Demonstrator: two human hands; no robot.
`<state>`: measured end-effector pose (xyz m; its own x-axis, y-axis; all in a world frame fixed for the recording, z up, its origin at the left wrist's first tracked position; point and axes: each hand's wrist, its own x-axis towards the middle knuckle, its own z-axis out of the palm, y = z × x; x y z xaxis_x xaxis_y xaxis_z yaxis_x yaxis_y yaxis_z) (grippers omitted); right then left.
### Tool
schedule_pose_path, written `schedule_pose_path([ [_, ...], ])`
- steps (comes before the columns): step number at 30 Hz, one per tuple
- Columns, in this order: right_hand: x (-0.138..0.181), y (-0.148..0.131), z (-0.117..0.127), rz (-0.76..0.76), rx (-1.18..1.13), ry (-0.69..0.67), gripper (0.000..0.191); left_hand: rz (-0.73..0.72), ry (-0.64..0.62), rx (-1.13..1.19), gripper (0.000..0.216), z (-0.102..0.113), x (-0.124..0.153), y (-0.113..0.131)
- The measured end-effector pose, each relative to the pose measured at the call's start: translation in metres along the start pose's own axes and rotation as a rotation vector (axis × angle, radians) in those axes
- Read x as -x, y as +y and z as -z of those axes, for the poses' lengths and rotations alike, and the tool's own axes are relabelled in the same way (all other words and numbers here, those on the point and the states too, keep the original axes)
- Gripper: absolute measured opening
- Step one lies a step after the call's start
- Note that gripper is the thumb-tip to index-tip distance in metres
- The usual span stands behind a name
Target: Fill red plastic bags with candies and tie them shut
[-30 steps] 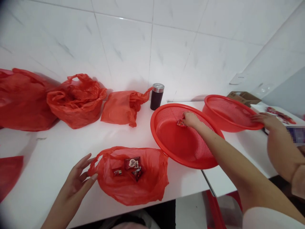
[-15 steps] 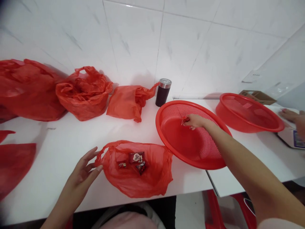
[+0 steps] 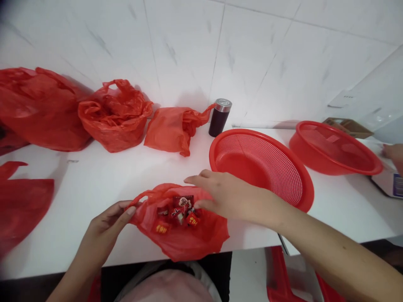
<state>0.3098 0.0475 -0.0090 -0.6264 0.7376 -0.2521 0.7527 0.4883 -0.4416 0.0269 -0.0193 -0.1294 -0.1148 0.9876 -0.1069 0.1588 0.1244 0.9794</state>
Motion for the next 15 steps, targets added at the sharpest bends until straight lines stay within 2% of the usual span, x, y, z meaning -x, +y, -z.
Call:
schedule_pose_path([
  [2, 0.01, 0.0, -0.001, 0.02, 0.073, -0.039, 0.04, -0.009, 0.013, -0.005, 0.027, 0.005, 0.004, -0.001],
  [5, 0.026, 0.0, -0.015, -0.006, 0.197, -0.256, 0.035, -0.02, -0.005, -0.028, 0.026, 0.009, 0.008, -0.003],
  [7, 0.034, 0.004, -0.024, -0.046, 0.246, -0.367, 0.021, -0.016, -0.005, -0.028, 0.025, 0.013, 0.008, -0.002],
  [8, 0.038, 0.006, -0.025, -0.049, 0.242, -0.37, 0.011, -0.011, 0.006, -0.012, 0.024, 0.015, 0.006, 0.001],
  [10, 0.045, 0.01, -0.013, 0.002, 0.186, -0.226, 0.019, 0.001, 0.053, 0.08, 0.021, 0.022, 0.001, 0.013],
  [12, 0.05, 0.009, 0.01, 0.059, 0.129, 0.119, 0.023, -0.05, 0.135, 0.264, 0.016, 0.03, -0.006, 0.035],
  [14, 0.054, 0.003, 0.036, 0.048, 0.119, 0.511, 0.019, -0.227, 0.209, 0.441, 0.013, 0.039, -0.012, 0.063],
  [15, 0.055, -0.001, 0.046, 0.052, 0.121, 0.614, 0.018, -0.352, 0.225, 0.469, 0.013, 0.043, -0.014, 0.076],
])
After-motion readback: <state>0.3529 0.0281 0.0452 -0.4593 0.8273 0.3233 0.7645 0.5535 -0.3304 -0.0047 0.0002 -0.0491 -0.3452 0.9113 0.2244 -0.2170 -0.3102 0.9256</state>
